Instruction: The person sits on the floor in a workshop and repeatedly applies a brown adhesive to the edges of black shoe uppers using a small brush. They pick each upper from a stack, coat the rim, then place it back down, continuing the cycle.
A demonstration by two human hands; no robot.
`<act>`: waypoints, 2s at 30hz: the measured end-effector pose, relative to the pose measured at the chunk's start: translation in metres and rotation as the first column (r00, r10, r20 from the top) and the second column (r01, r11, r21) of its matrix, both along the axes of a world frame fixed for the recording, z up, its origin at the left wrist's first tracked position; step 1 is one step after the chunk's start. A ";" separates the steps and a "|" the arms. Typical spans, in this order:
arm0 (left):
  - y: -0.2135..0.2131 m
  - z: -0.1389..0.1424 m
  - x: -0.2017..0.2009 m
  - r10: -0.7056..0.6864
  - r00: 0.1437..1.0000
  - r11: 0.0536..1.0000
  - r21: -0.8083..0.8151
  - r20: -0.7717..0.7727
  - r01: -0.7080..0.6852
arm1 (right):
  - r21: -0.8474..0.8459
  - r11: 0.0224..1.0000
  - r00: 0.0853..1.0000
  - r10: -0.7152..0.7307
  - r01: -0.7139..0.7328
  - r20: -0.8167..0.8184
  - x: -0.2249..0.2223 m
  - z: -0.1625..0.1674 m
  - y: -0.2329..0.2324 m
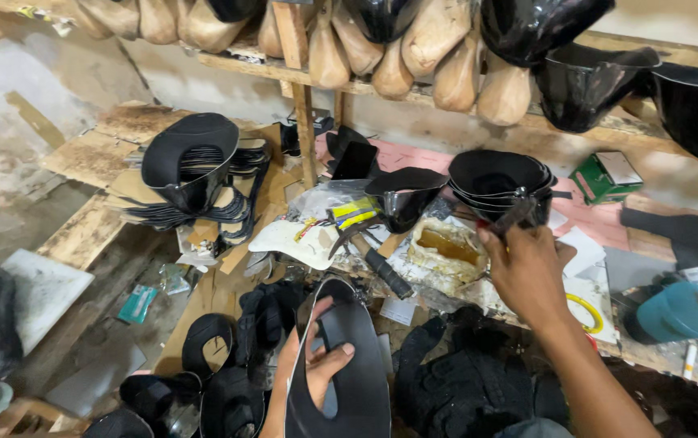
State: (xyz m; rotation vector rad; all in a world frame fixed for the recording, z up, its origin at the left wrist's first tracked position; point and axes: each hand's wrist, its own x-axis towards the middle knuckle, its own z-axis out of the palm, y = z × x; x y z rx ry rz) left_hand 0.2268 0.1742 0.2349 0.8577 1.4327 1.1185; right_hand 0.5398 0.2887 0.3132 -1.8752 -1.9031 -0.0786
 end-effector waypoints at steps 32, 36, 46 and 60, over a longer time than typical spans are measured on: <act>0.002 0.053 0.047 -0.042 0.902 0.982 0.185 0.429 -0.042 | 0.190 0.892 0.584 0.417 -0.410 -0.696 -0.041 -0.018 -0.117; 0.000 0.055 0.048 -0.044 0.913 0.993 0.115 0.406 -0.004 | 0.381 0.891 0.858 0.384 -0.247 -0.341 -0.047 -0.013 -0.120; 0.003 0.008 0.044 -0.173 0.938 0.977 0.172 0.301 0.125 | 0.410 0.836 0.857 0.474 -0.365 -0.204 -0.051 -0.001 -0.119; 0.011 0.035 0.053 0.211 0.855 0.840 0.360 0.473 -0.407 | 0.007 0.903 0.082 0.047 -0.431 -0.996 -0.046 -0.077 -0.135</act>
